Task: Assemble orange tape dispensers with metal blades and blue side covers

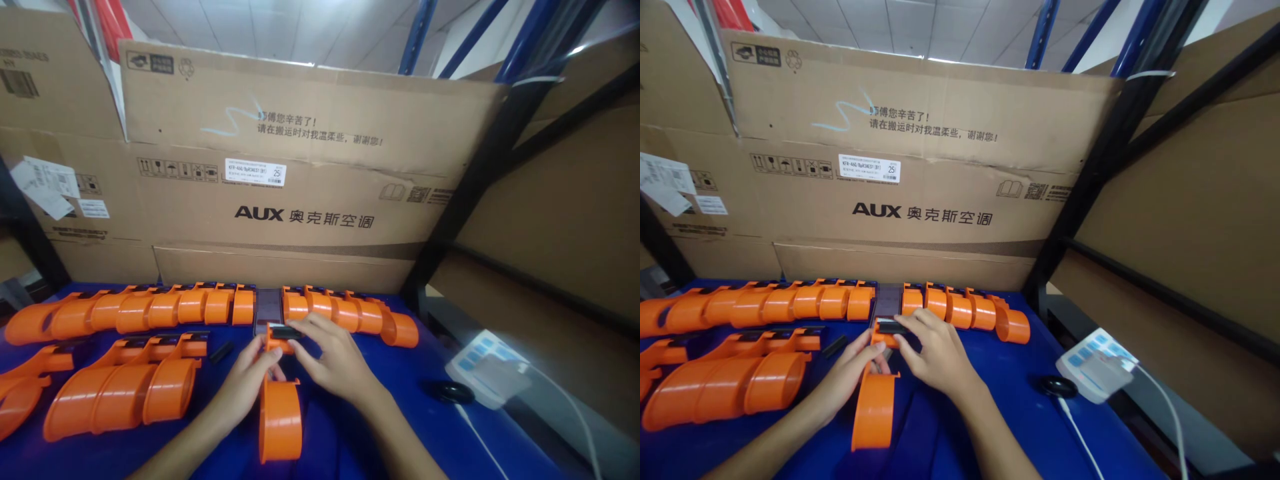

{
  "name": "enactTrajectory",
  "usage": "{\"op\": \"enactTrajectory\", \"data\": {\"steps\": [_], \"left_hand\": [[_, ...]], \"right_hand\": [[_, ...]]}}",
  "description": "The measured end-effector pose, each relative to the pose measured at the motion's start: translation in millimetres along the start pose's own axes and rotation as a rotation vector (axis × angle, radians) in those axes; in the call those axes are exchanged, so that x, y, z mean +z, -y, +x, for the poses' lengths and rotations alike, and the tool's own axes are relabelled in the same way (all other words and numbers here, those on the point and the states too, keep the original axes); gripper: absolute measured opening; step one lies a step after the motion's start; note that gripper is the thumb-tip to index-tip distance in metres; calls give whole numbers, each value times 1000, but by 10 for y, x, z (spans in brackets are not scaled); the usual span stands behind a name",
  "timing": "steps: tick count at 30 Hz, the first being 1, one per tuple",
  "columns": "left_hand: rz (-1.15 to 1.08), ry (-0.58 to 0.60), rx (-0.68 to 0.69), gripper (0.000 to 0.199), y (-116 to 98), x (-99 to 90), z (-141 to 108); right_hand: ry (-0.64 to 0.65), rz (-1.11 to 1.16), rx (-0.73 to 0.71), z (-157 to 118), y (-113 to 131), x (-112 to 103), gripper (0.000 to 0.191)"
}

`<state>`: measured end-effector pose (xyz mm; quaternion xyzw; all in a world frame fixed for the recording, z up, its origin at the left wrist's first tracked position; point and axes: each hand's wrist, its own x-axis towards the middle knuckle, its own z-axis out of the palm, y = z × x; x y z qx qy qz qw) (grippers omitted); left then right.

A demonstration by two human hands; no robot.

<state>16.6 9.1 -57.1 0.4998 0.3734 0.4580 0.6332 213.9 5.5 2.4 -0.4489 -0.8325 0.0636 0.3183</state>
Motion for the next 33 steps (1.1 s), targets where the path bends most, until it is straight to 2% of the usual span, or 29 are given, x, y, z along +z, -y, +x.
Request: {"op": "enactTrajectory", "data": {"steps": [8,11,13,15,17,19,22,24,29,33], "left_hand": [[42,27,-3,43,9,-12,-4],[-21,17,-30,41,-10,-14,-5],[-112,-4,-68,35,-28,-16,-14],[-178,-24,-90,32,-59,-11,-34],[-200,-40,-97,37,-102,4,-62],[-208,-65,-96,40,-149,24,-89],[-216,-91,-99,38,-199,49,-110],[-216,-94,-105,37,-210,53,-111],[-209,-79,-94,36,-171,19,-88],[-205,-86,-58,28,-120,-6,-59]], "right_hand": [[42,48,-8,-13,19,17,35],[26,90,-22,-19,33,-42,42],[-21,99,-6,-20,30,-112,36],[-25,68,31,-25,5,-191,21],[73,11,66,-44,-45,-257,14],[237,-28,91,-85,-110,-294,13],[453,-47,154,-160,-198,-292,28],[535,-54,185,-192,-231,-264,36],[597,-37,181,-177,-230,-170,34],[552,-42,161,-131,-185,-132,28]]}}
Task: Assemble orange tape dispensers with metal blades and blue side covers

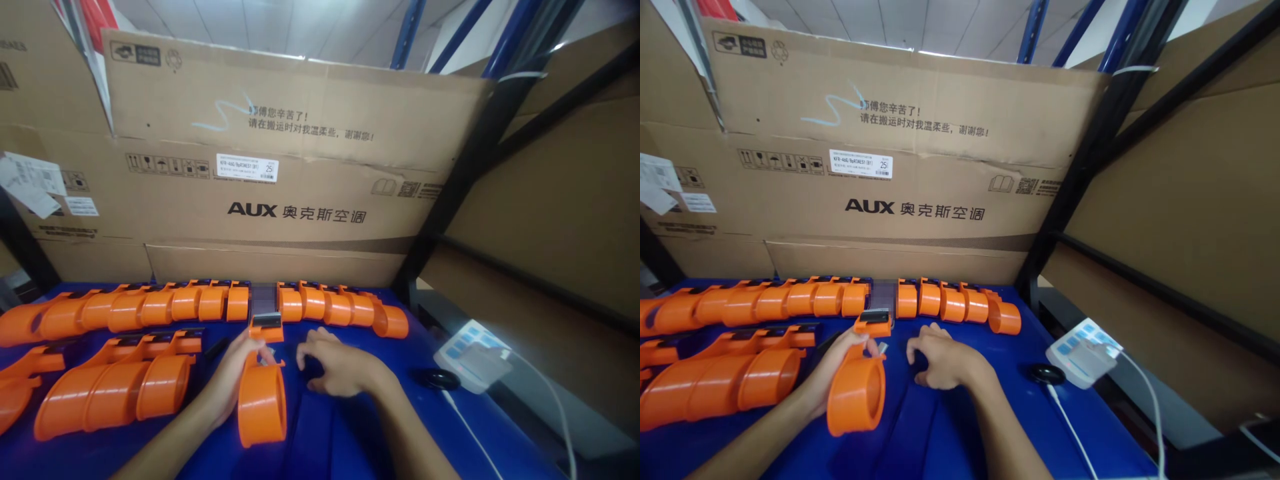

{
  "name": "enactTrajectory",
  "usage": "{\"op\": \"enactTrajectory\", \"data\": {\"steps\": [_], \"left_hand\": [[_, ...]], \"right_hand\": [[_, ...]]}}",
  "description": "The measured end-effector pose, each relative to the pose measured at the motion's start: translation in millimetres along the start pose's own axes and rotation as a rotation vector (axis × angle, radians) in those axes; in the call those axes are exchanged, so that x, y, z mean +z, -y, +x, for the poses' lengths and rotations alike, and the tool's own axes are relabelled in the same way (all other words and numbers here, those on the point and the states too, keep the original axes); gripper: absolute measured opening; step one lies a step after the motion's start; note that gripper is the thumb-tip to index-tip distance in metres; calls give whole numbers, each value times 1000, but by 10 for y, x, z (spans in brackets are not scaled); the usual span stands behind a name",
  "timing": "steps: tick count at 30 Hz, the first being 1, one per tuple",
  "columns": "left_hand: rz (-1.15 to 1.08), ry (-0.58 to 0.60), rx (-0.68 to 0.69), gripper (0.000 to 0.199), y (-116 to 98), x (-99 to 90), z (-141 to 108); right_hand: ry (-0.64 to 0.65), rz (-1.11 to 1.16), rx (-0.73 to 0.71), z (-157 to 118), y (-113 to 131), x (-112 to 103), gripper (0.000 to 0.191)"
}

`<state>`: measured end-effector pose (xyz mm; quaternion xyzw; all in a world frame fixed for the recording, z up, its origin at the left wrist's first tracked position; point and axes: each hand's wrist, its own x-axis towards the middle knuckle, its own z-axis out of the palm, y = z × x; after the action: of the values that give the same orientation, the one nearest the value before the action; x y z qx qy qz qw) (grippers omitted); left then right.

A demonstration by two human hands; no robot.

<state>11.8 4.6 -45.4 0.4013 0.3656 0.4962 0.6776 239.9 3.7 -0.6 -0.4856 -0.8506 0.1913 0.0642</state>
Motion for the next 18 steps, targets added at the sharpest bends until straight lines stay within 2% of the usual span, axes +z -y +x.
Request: {"op": "enactTrajectory", "data": {"steps": [3,6,13,18], "left_hand": [[-8,-25,14,16,29,-6,17],[-5,-46,15,18,60,-15,32],[65,-37,38,25,145,-88,110],[118,3,43,28,163,-100,125]], "right_hand": [[-105,23,-15,22,34,-19,22],[-165,48,-29,45,34,-29,15],[-356,154,-138,111,-7,7,42],[-412,150,-186,123,-10,-12,35]]}}
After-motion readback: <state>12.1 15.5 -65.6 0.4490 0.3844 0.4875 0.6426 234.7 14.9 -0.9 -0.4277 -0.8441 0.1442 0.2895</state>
